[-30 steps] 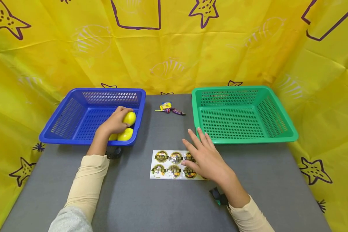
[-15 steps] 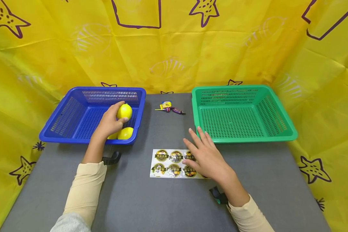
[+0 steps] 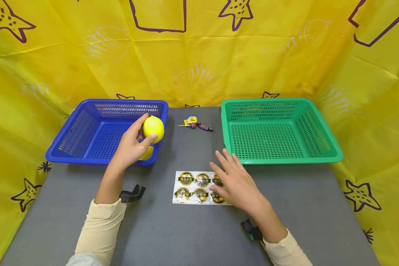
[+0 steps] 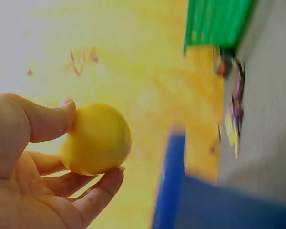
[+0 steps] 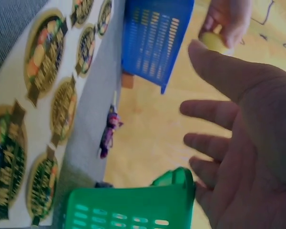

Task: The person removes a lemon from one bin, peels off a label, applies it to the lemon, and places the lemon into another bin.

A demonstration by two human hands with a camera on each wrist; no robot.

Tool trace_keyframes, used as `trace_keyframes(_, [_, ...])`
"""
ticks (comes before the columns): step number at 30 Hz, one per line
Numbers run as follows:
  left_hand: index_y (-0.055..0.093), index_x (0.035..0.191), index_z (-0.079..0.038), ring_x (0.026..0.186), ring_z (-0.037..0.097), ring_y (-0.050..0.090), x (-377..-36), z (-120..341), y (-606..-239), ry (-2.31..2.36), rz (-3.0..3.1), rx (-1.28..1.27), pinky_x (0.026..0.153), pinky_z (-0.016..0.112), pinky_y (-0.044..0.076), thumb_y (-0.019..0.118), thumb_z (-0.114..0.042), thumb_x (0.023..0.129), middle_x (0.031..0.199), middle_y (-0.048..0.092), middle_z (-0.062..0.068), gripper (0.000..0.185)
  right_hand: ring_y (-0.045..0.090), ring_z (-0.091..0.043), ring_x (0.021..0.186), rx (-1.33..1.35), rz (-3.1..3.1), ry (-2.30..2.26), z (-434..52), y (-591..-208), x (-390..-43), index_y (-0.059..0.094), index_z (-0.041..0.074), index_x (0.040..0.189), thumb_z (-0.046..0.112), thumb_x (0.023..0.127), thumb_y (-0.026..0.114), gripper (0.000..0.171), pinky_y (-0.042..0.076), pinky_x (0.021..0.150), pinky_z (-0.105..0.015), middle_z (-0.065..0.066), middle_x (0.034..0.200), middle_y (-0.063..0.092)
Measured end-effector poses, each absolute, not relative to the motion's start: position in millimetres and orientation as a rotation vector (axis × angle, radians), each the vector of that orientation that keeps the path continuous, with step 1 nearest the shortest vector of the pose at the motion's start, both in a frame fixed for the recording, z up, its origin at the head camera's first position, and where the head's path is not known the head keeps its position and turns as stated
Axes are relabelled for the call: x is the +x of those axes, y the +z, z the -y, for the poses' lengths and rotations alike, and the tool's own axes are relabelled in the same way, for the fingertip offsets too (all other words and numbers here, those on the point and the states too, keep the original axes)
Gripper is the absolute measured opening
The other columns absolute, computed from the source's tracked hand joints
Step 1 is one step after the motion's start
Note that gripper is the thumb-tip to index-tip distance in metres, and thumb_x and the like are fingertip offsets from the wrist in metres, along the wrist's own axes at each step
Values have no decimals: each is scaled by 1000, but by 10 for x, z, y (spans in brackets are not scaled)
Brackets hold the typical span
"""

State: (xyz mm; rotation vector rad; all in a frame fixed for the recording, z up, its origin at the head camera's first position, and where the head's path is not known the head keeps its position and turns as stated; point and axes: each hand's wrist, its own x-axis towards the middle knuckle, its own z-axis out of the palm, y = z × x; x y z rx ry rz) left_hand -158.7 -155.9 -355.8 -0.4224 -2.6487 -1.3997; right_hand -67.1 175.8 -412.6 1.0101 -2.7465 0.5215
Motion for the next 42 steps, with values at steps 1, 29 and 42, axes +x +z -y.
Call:
trace_keyframes(1, [34,154,0,115,35,55,-1558,1491,-3553,-1396,2655,-457,97,47,50,70,-12,94,145,45,23,71,19,-37,149,1035,2727,550,-1747,-4137,-664,55,1,141,32,89,77,65,16,119,-51,-20,159,31])
trace_keyframes(29, [44,149,-10,101,31,58,-1656,779,-4545,-1224,3080,-344,83,45,50,68,-44,91,127,55,16,72,34,-45,141,1038,3112,545,-1689,-4511,-660,55,6,144,28,90,76,62,35,108,-60,-23,153,40])
trace_keyframes(42, [43,148,-8,107,32,58,-1662,808,-4576,-1282,3060,-317,91,46,49,70,-46,90,129,55,17,75,34,-45,140,1031,3091,557,-1692,-4549,-652,56,5,143,26,89,77,61,35,108,-60,-22,152,41])
